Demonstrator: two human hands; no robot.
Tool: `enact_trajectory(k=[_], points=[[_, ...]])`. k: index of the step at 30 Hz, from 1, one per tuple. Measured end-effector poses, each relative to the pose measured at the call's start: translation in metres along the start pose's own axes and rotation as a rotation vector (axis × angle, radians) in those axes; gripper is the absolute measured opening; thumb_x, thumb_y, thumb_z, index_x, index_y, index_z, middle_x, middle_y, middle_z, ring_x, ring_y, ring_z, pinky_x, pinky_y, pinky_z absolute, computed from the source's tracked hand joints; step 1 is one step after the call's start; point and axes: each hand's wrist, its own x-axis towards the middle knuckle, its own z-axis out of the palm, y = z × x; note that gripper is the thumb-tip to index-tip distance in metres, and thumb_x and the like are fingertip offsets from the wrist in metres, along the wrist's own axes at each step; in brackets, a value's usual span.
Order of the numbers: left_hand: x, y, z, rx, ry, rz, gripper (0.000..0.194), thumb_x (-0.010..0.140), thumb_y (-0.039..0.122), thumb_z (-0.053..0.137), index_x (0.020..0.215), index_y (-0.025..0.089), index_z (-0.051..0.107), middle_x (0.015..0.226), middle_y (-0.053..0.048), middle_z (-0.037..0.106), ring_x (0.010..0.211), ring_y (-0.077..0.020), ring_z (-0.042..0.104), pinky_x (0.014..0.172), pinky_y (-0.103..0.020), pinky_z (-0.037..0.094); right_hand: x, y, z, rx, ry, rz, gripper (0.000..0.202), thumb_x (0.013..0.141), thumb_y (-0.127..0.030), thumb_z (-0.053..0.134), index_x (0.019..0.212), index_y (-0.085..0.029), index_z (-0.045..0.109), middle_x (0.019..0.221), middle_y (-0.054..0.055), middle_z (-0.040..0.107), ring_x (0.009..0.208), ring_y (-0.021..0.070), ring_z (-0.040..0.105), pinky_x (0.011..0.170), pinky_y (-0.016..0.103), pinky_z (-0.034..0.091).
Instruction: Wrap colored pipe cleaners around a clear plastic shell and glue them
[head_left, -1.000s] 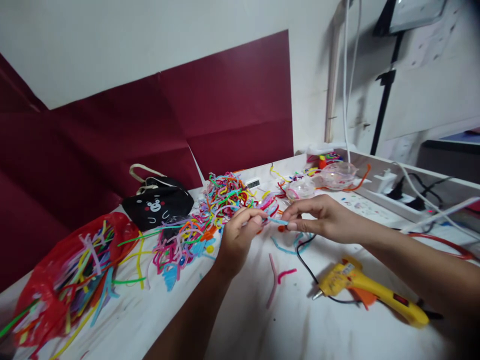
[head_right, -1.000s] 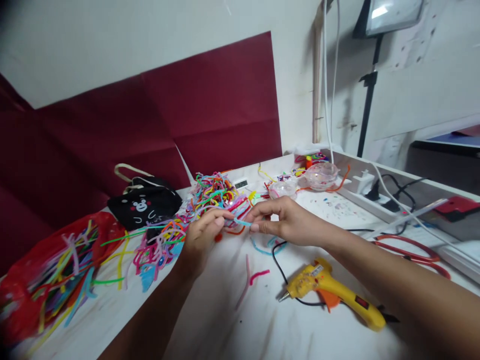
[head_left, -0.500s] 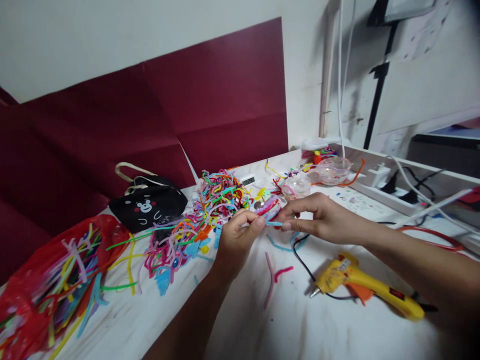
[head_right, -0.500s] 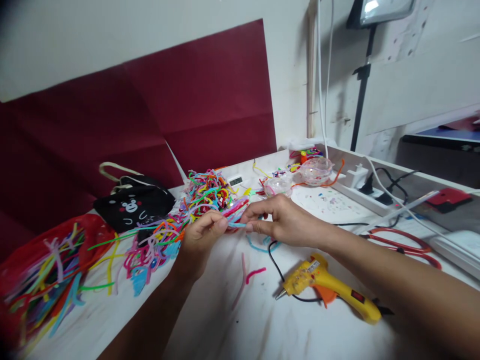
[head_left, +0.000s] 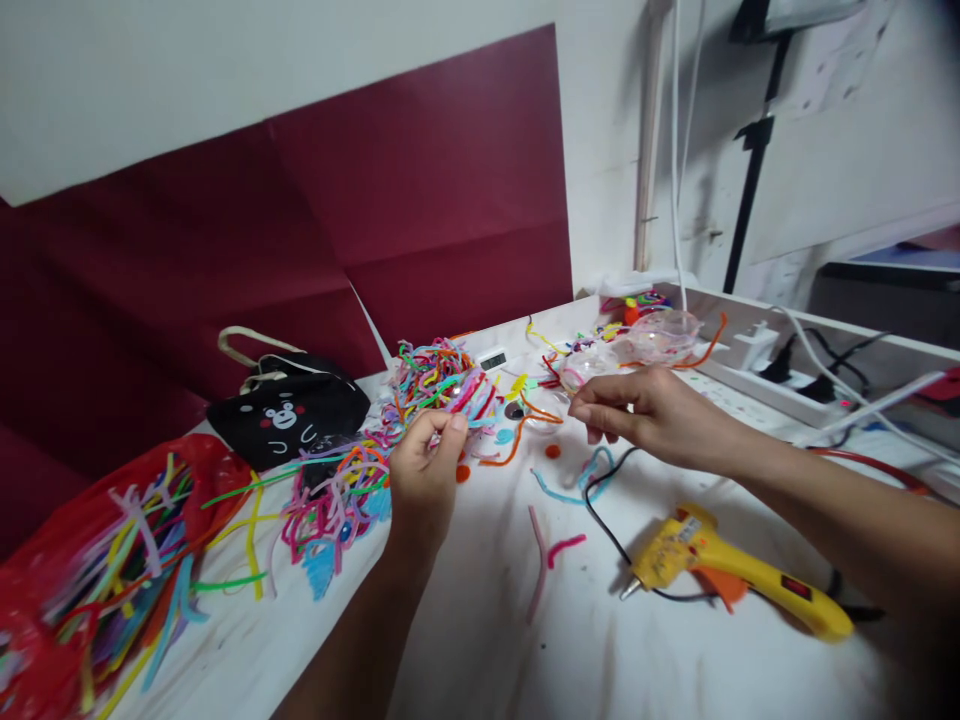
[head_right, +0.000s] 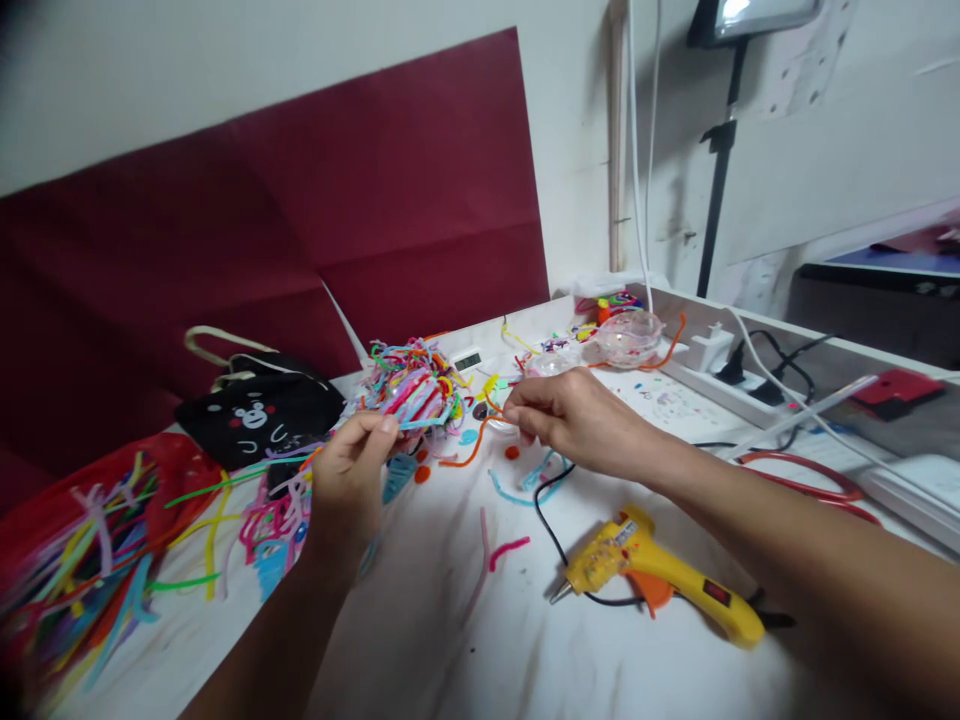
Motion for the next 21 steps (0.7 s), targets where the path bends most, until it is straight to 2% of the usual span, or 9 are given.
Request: enact_trajectory(k=[3,6,9,14,18,21], points=[[0.0,0.001,0.002,-0.027,0.02,0.016,0.036,0.093,0.053,0.084,0.075,0.025,0.072,0.081,-0.001,0.066,0.082,-0.021,0.063,0.082,-0.034,0.06,0.002,-0.001,0.001,-0.006,0.042,-0.052,0.022,0.098,-0.06,0.069,0.094,-0.04,0.078,0.095,0.01,0.084,0.076,0.0279,0.072,0.069,0.047,0.053],[-0.004,0.004,0.008,-0.111,-0.056,-0.049,0.037,0.089,0.055,0.086,0.076,0.024,0.072,0.08,0.0,0.065,0.081,-0.0196,0.064,0.082,-0.034,0.064,0.002,-0.006,0.006,-0.028,0.04,-0.093,0.023,0.097,-0.061,0.071,0.103,-0.041,0.078,0.11,0.012,0.083,0.083,0.0307,0.074,0.074,0.05,0.058],[-0.009,0.008,0.014,-0.212,-0.152,-0.157,0.04,0.085,0.058,0.089,0.076,0.024,0.071,0.078,0.001,0.063,0.076,-0.0181,0.062,0.082,-0.037,0.069,0.001,-0.006,0.014,-0.06,-0.002,-0.122,0.023,0.099,-0.06,0.071,0.105,-0.04,0.079,0.108,0.013,0.08,0.085,0.0317,0.073,0.082,0.052,0.06],[-0.015,0.018,0.022,-0.256,-0.223,-0.279,0.041,0.079,0.058,0.091,0.075,0.024,0.068,0.08,-0.001,0.061,0.077,-0.0204,0.066,0.082,-0.043,0.072,-0.001,-0.001,0.023,-0.138,-0.008,-0.171,0.024,0.103,-0.058,0.062,0.101,-0.039,0.077,0.097,0.014,0.075,0.092,0.0333,0.071,0.088,0.052,0.058],[-0.016,0.019,0.023,-0.251,-0.247,-0.278,0.04,0.08,0.057,0.09,0.074,0.025,0.068,0.079,-0.002,0.061,0.077,-0.0208,0.065,0.08,-0.042,0.071,-0.002,-0.005,0.021,-0.169,-0.025,-0.187,0.025,0.104,-0.053,0.056,0.091,-0.038,0.072,0.103,0.016,0.077,0.095,0.0333,0.072,0.088,0.052,0.058],[-0.014,0.016,0.02,-0.239,-0.227,-0.239,0.043,0.081,0.058,0.091,0.072,0.023,0.067,0.077,0.0,0.059,0.075,-0.0188,0.061,0.084,-0.043,0.07,0.0,-0.01,0.014,-0.141,-0.056,-0.178,0.027,0.104,-0.053,0.057,0.085,-0.039,0.071,0.096,0.014,0.078,0.088,0.0316,0.072,0.086,0.051,0.058]])
